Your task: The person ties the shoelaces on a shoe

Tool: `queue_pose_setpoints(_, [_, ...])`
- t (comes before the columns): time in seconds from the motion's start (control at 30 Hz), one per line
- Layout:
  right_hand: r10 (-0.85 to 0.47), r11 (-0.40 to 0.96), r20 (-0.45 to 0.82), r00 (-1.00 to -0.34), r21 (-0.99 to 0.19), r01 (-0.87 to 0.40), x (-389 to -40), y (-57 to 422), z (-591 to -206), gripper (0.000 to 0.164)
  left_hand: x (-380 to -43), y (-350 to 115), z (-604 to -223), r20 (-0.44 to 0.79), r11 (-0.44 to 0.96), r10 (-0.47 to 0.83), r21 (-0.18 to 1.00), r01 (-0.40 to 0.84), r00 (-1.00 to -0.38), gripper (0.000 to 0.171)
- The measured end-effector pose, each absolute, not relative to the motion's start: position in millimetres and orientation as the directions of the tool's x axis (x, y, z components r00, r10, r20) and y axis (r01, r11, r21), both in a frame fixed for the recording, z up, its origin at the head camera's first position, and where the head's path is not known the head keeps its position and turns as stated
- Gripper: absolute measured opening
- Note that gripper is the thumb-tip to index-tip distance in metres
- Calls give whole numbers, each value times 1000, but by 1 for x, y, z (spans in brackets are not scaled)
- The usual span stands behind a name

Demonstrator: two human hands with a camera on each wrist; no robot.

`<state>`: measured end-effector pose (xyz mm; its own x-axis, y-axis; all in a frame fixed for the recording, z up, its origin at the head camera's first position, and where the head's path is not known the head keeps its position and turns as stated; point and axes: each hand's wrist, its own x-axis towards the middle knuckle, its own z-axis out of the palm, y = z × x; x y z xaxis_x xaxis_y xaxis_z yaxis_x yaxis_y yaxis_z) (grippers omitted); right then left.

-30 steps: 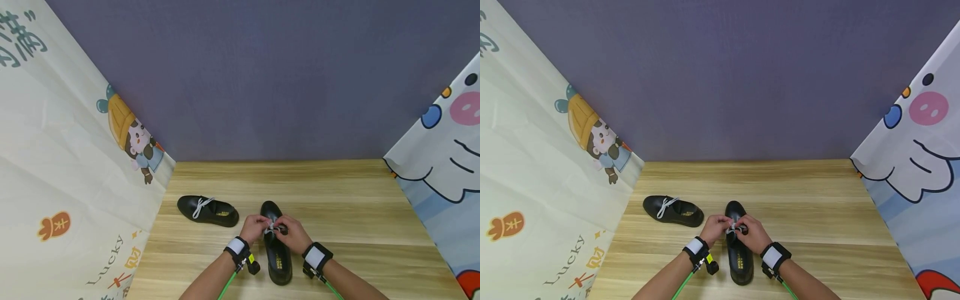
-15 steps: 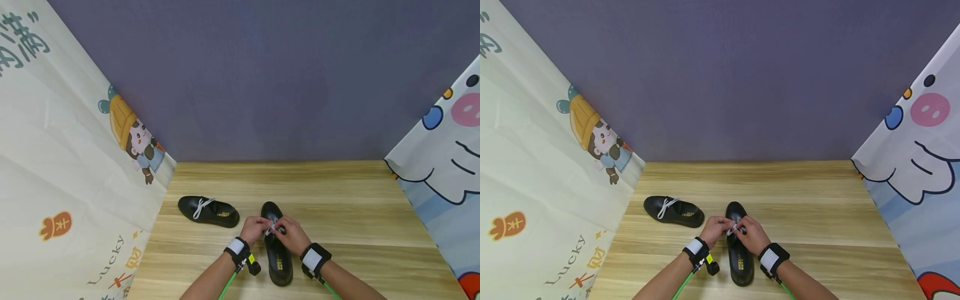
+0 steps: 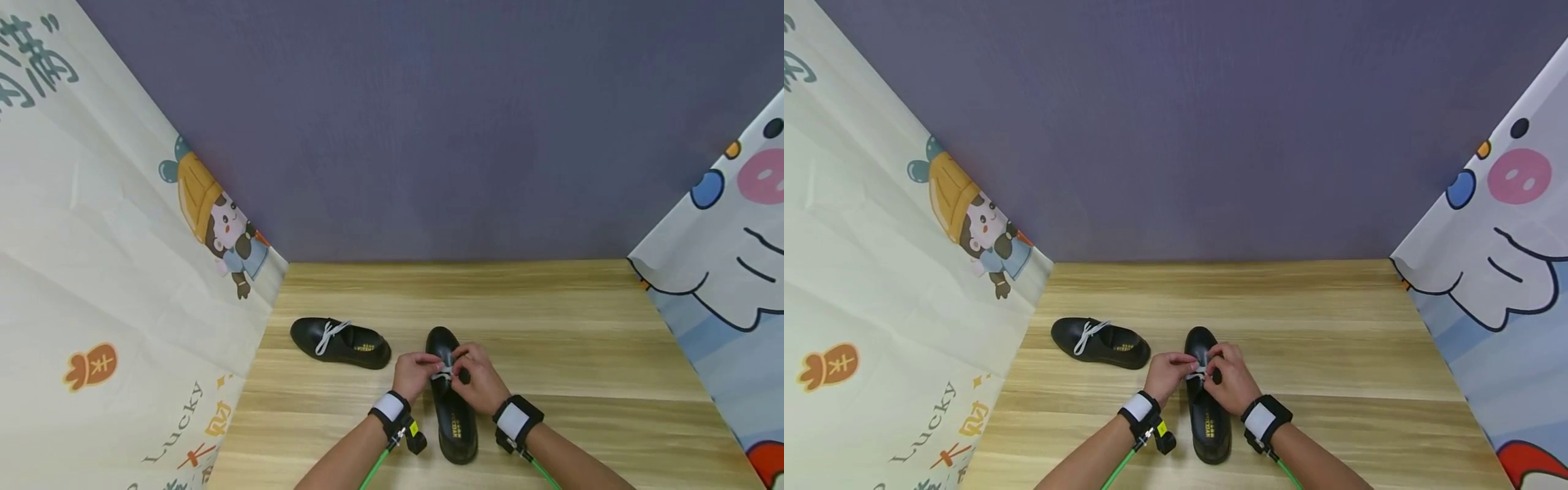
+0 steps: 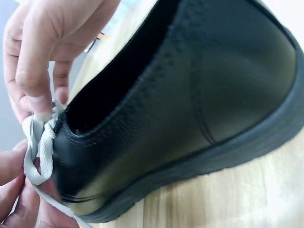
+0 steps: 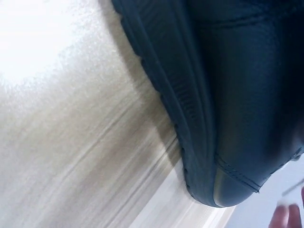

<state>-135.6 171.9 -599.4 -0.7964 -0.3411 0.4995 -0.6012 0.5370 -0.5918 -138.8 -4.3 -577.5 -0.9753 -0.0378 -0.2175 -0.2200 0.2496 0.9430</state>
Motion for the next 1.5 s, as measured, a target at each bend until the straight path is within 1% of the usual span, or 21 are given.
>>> queue_pose_setpoints(0.23, [-310, 563, 517, -798, -576, -592, -135, 175, -602, 29, -137, -8, -581, -143, 333, -48, 931, -150, -989, 7])
queue_pose_setpoints(0.37, [-313, 580, 513, -800, -564, -588, -134, 178, -604, 28, -135, -12, -584, -144, 307, -81, 938, -162, -986, 8])
queue_pose_setpoints(0.67, [-331, 521, 502, -799, -609, -599, -129, 182, -607, 27, -131, -18, -587, -142, 280, -112, 945, -168, -984, 7])
queue_pose_setpoints(0.83, [-330, 510, 456, -827, -650, -563, -126, 185, -608, 26, -129, -21, -586, -142, 286, -137, 942, -177, -980, 6])
queue_pose_setpoints(0.97, [-329, 499, 426, -843, -679, -538, -124, 186, -605, 26, -129, -23, -587, -148, 289, -133, 940, -181, -980, 6])
queue_pose_setpoints(1.27, [-352, 502, 342, -871, -716, -485, -120, 189, -602, 29, -127, -25, -593, -141, 299, -157, 936, -183, -978, 7])
queue_pose_setpoints(1.5, [-352, 472, 364, -862, -727, -499, -118, 192, -601, 31, -124, -27, -596, -120, 306, -165, 937, -167, -979, 7])
